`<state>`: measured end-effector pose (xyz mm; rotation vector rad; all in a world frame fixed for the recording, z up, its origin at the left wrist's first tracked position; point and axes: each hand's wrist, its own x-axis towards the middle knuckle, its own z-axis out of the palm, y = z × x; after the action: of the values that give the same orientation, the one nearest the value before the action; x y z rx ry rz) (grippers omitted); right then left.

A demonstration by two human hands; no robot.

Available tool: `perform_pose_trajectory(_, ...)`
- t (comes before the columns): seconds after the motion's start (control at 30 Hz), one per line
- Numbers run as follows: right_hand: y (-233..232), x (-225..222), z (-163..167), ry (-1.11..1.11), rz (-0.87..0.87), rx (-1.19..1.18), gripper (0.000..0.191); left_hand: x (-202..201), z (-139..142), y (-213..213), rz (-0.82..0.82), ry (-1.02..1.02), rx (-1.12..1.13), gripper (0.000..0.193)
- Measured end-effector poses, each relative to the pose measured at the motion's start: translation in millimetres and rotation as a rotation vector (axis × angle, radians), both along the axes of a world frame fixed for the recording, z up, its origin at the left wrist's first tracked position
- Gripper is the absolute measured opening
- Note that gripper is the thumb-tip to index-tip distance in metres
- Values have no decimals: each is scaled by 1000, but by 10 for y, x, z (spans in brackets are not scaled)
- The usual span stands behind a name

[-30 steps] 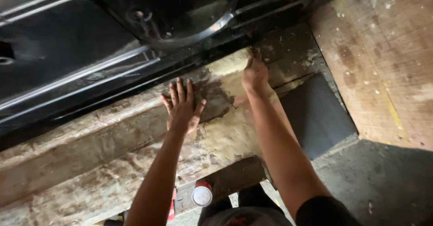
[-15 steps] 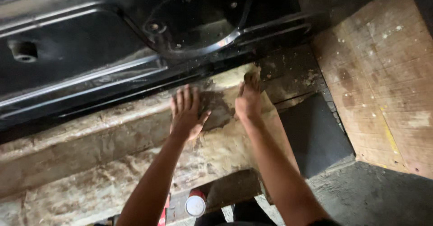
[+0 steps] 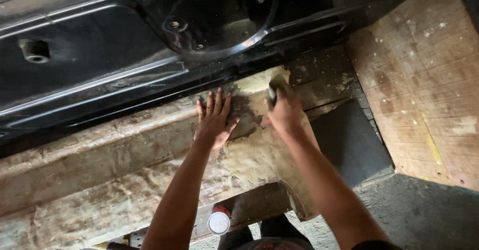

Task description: The person uses a metal scraper to remove old paint and residue from a long, curved automotive panel resting on a wooden workbench. They repeatedly scrape along the surface, clearing away flakes and debris.

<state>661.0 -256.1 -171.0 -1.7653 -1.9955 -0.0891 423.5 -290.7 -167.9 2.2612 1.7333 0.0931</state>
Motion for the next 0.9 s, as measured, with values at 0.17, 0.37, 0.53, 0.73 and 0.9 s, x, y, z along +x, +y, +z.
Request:
perform_pose_trajectory(0.17, 247, 248, 80, 329, -344, -482, 36, 1, 7, 10, 1, 30, -14, 83)
perform_pose_trajectory(0.37, 457, 81, -89, 97, -275, -469, 39, 19, 21, 34, 12, 10, -55, 84)
perform_pose_trajectory(0.53, 407, -122, -97, 77, -62, -371, 35, 44, 27, 53, 21, 22, -49, 82)
perform_pose_trajectory(0.73, 544, 28, -64, 259, -296, -373, 39, 14, -42, 73, 0, 31, -17, 80)
perform_pose_trajectory(0.9, 641, 98, -152, 33, -157, -227, 46, -18, -55, 65, 8, 16, -5, 81)
